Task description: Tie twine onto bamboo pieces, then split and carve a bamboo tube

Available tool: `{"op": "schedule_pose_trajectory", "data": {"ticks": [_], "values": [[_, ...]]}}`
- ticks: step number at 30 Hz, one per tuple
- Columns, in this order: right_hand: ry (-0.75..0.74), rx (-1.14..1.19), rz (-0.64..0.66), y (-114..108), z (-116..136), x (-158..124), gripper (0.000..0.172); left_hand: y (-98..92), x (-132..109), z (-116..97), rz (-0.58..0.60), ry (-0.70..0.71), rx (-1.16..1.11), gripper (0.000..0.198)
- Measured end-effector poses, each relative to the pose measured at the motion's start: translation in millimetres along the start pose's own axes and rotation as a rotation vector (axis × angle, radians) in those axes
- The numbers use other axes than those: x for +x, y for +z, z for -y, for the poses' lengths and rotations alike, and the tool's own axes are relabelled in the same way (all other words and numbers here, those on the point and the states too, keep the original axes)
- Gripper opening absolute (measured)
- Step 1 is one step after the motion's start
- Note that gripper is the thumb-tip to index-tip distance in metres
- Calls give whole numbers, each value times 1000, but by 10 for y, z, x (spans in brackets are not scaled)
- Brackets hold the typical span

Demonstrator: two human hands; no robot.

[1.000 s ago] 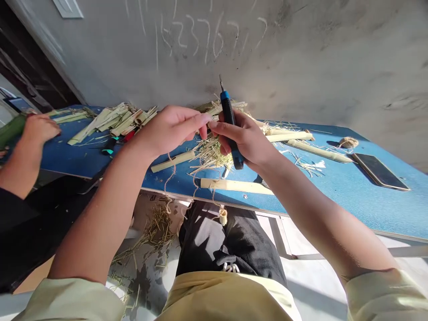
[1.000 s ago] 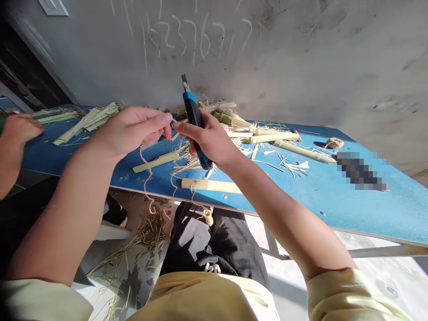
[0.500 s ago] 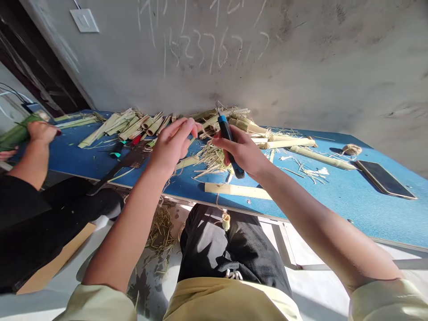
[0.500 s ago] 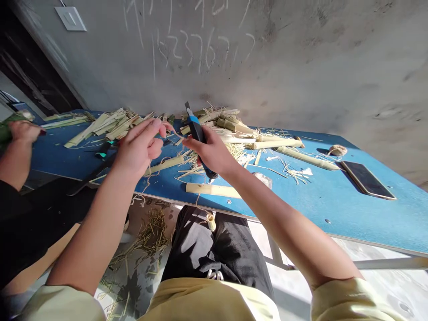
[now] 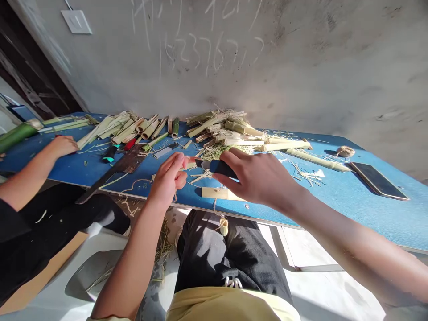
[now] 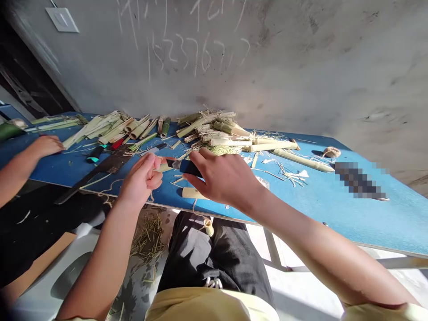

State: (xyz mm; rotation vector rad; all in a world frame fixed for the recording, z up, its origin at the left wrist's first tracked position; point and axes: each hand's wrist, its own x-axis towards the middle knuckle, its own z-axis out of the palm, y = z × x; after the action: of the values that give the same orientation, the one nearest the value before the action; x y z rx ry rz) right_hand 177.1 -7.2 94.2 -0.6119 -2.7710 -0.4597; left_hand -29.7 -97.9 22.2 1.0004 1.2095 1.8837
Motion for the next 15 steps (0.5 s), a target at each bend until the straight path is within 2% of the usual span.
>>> {"op": "schedule_pose_trajectory", "data": {"ticks": [7,12,15], "values": [[-87,12,-38,145,29,39,48,-2,-79,59,28,-51,-32,60],[-61,2,-43,199,41,90,49,9,-87,95,-33,-45,-56,61],[-48,16,-41,212,38,117,51,29,-101,117,-17,-59,-57,59]]}}
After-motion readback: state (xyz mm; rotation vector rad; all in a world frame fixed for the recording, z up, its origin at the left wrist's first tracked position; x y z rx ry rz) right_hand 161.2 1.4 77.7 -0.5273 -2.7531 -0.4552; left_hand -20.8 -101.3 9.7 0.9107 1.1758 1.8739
